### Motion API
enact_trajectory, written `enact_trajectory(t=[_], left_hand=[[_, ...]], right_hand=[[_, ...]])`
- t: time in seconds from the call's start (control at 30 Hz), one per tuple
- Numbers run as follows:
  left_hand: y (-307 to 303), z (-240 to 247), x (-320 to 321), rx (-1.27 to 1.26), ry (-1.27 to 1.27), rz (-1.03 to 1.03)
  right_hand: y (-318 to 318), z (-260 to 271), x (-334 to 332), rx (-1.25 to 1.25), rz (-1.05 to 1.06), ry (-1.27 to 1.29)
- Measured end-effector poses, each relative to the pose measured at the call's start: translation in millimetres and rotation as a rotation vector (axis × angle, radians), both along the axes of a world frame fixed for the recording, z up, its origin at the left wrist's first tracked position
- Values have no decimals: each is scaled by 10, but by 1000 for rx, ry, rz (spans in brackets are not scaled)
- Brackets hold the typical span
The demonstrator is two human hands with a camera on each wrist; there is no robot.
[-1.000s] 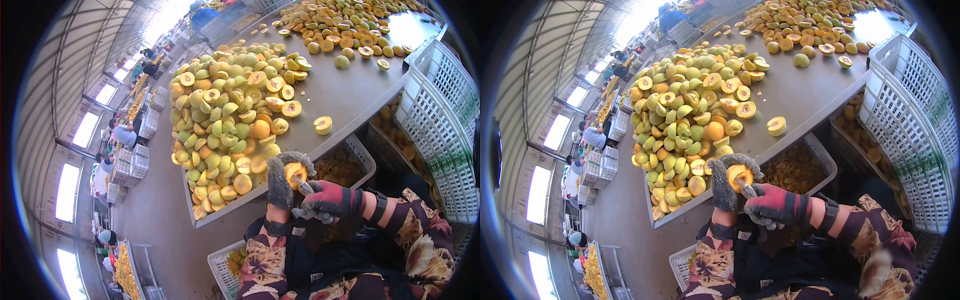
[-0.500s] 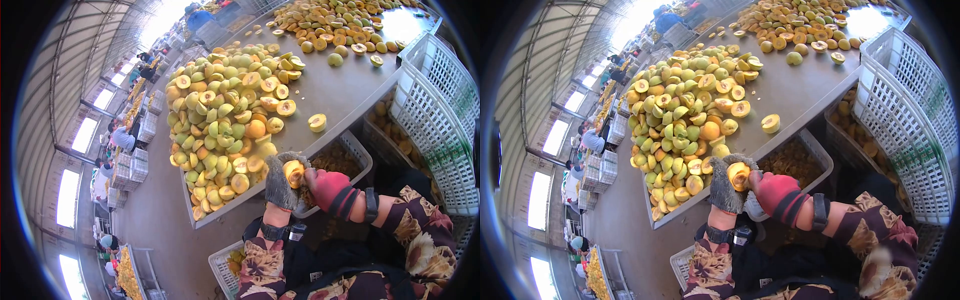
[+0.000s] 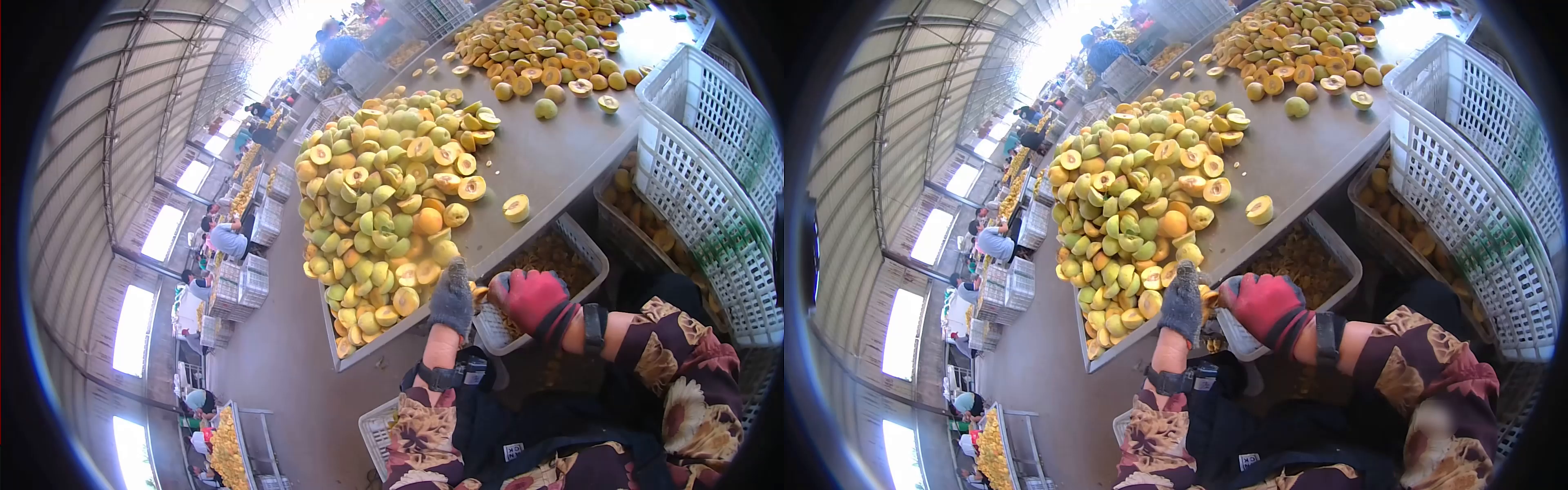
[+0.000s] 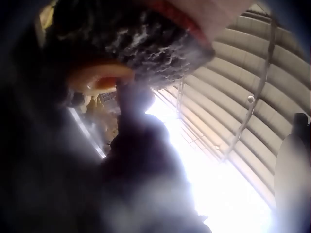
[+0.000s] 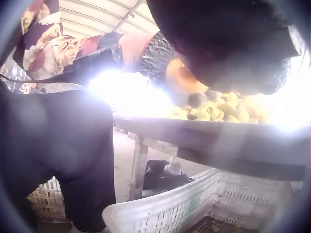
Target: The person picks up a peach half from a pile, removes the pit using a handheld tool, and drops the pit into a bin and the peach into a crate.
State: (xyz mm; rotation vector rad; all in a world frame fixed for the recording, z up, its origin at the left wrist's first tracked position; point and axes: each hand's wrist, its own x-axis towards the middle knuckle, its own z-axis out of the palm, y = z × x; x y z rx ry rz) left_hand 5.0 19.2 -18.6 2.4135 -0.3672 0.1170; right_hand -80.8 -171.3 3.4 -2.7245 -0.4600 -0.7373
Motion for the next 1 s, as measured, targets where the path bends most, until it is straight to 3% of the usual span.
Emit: enact_trajectory(t=[0.07,0.23,0.27,0.37,0.47,0.57,0.67,0.7,0.77,0.83,0.9,1.0], left_hand=[[97,161,-16,223,-96,-125],[-237,767,-388,140,-71,-221],[-350,791,-453,108,-235,-269],[-404,924,-581,728,-236,-415],[-424,843,-626,805,-366,-328],[-92,373,-408,575,-639,-243],[-135,545,-468,-1156,591,101],[-94,532,-425,-1329,659,87],[-57,556,-458,-1424,646,121],[106,521,-520,-1364,658,-31],[225,533,-602,-1373,584,112],[765,562,-889,-936,326,125]], right_hand=[[-78,17,16,-10,-20,26],[-97,58,-38,4,-37,10],[-104,58,-40,-7,-37,23],[-135,26,-20,11,-88,71],[-186,31,-3,57,-99,151],[-236,100,21,128,-125,309],[-272,155,79,193,-87,479],[-266,176,95,214,-89,500],[-247,195,109,258,-79,539],[-204,163,112,269,-59,526],[-204,131,125,271,-27,509],[-185,136,125,256,-11,508]])
